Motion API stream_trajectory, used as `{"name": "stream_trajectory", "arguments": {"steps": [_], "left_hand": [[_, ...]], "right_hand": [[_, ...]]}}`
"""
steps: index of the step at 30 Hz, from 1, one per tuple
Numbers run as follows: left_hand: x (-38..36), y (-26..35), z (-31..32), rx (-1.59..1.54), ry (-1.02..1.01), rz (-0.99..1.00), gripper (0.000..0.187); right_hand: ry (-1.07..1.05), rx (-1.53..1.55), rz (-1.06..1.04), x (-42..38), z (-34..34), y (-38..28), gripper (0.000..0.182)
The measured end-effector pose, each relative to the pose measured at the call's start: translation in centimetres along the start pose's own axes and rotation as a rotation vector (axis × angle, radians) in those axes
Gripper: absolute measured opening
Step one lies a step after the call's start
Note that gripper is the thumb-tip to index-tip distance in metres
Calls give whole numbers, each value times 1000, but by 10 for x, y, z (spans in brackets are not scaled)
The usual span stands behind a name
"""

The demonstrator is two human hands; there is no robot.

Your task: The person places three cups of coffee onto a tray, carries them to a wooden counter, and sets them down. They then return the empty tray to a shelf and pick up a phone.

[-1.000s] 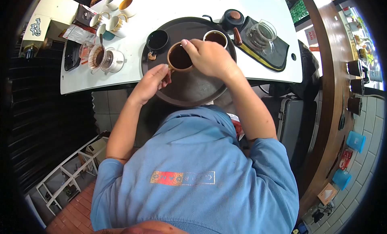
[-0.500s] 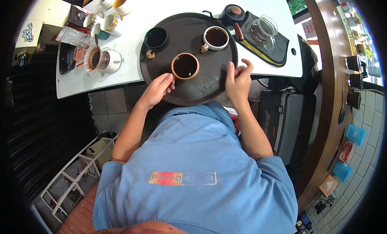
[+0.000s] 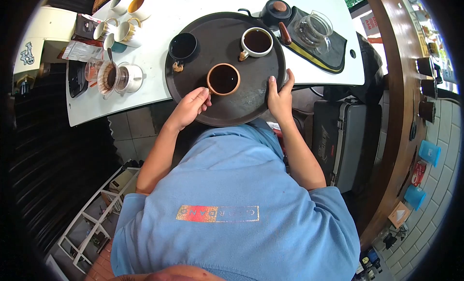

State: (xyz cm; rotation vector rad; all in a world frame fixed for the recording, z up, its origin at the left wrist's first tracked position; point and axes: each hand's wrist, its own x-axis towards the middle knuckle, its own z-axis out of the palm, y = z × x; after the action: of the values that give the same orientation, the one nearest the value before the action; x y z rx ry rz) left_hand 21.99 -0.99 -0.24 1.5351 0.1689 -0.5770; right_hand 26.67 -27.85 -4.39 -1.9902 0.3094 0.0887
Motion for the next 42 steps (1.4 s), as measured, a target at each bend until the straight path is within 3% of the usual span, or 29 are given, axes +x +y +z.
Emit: {"name": "stream_trajectory", "arguments": {"steps": [13, 18, 24, 26, 27, 29, 30, 32, 33, 34, 37, 40, 42], "left_hand": [[-2, 3, -1, -6, -29, -46, 31], [-6, 7, 1, 148, 11, -58, 32], [-7, 17, -8, 224, 108, -17, 35], [-3, 20, -21, 273, 232, 27, 34], [-2, 25, -26, 248, 307, 72, 33], [6, 33, -36, 179, 487, 188, 30], [12, 36, -39, 221, 624, 341, 28], [23, 42, -49, 327, 786, 400, 29], [27, 45, -55, 385, 784, 359, 45], [32, 42, -59, 387, 782, 365, 45], [45, 36, -66, 576, 693, 288, 82], [54, 34, -64, 452, 609, 352, 85], [60, 29, -64, 499, 671, 372, 80]], "right_hand": [[-12, 136, -91, 4, 6, 2, 53], [-4, 158, -74, 3, 6, 1, 53], [1, 152, -16, -1, 1, -8, 55], [19, -43, 241, -7, -5, -28, 62], [18, -44, 238, -8, -5, -26, 62], [338, -271, -148, -7, -4, -21, 65], [337, -269, -150, -4, -4, -25, 65], [288, -438, -389, 4, -5, -39, 63], [314, -430, -478, 9, 0, -44, 63], [278, -466, -534, 15, 4, -44, 68], [195, -420, -467, 28, 18, -44, 78], [130, -481, -436, 33, 24, -47, 81], [114, -473, -427, 36, 27, -46, 80]]}}
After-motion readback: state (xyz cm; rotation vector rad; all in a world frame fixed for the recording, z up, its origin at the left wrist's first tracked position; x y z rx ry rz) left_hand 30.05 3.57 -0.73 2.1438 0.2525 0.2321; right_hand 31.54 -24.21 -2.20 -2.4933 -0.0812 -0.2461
